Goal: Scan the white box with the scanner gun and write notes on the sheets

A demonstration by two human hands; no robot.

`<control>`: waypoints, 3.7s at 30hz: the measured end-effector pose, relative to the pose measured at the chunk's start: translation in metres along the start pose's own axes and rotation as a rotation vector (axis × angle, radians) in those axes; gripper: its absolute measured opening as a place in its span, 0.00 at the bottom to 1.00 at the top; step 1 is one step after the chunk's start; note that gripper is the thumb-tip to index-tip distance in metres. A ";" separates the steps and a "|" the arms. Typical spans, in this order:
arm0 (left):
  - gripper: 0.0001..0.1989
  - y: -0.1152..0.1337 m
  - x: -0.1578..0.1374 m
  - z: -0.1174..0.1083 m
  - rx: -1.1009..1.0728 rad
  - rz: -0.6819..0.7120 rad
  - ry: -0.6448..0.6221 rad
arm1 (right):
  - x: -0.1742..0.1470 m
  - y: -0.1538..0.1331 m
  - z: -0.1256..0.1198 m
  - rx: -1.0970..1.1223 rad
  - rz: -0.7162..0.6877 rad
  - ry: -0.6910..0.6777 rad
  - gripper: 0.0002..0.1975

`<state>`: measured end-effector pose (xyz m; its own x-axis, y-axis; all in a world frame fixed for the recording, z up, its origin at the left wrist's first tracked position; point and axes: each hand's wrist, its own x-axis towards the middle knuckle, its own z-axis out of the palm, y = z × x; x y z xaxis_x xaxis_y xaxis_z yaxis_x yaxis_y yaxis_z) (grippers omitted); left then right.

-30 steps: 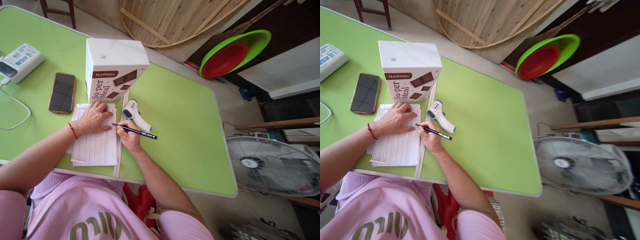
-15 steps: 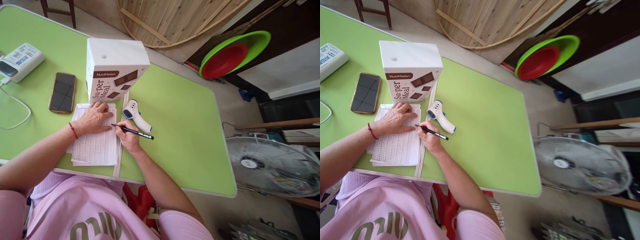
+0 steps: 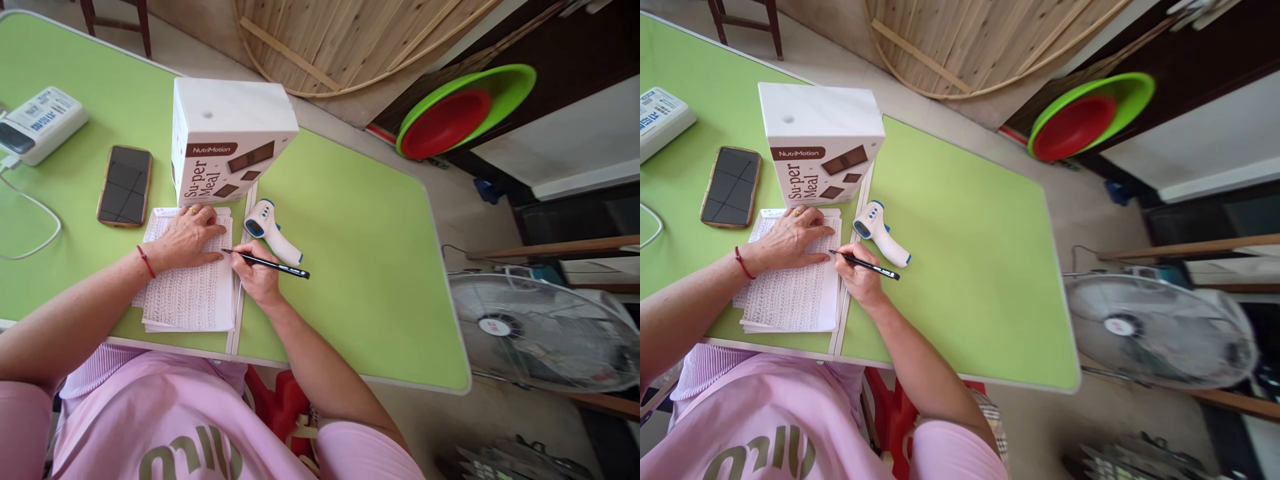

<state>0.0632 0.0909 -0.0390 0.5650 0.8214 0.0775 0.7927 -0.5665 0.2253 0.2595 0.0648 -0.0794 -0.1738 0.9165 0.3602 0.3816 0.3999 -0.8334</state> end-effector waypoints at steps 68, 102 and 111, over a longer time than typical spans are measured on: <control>0.22 -0.004 -0.001 0.001 -0.016 0.038 0.038 | 0.001 0.003 -0.001 -0.060 0.037 0.071 0.04; 0.23 -0.003 0.000 0.000 -0.011 0.016 0.011 | -0.001 0.003 0.001 -0.020 0.005 0.094 0.05; 0.23 -0.006 -0.001 0.004 -0.011 0.048 0.049 | 0.000 0.002 -0.007 -0.101 -0.104 0.165 0.06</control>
<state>0.0585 0.0936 -0.0439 0.5900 0.7960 0.1353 0.7625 -0.6044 0.2308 0.2661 0.0656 -0.0782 -0.0688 0.8560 0.5124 0.4599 0.4830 -0.7451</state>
